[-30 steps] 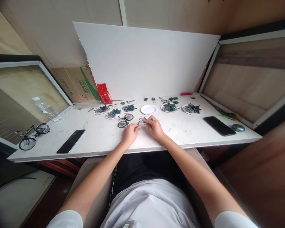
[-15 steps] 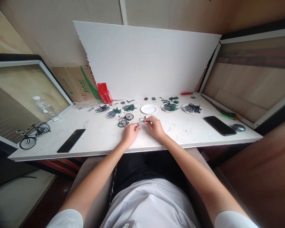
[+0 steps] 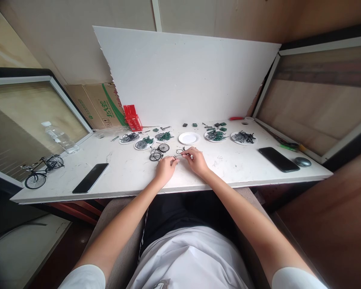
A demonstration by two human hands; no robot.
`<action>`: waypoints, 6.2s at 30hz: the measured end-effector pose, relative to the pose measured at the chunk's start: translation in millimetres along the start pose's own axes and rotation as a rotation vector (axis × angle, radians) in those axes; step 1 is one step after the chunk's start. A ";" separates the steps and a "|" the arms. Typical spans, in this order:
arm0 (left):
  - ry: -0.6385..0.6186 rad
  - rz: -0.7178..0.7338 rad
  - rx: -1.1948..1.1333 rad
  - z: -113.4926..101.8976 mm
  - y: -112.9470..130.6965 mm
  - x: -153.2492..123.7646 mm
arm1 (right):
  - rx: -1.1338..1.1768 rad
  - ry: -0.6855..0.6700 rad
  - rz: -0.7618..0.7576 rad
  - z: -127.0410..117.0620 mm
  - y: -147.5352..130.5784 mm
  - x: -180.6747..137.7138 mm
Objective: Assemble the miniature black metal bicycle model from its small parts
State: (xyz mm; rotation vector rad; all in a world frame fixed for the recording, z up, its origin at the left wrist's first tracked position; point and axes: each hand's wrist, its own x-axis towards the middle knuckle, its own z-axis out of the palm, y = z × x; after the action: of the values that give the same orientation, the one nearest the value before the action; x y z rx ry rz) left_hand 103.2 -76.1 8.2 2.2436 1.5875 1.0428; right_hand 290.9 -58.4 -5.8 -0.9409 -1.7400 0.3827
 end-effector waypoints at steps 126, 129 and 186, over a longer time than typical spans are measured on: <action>-0.054 0.005 0.109 -1.5 6.0 0.3 | 0.060 -0.226 0.106 -0.7 -3.1 -3.6; -0.057 0.008 0.101 -1.2 5.6 0.3 | 0.078 -0.214 0.116 -1.3 -4.5 -2.9; -0.026 0.075 0.061 -2.3 4.6 -0.4 | -0.124 -0.021 0.216 0.4 -3.0 0.3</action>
State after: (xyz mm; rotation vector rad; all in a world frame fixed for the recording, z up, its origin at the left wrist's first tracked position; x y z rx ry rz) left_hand 105.1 -78.8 12.2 2.3639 1.5561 0.9925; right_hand 289.3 -60.0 -3.7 -1.2234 -1.7009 0.4284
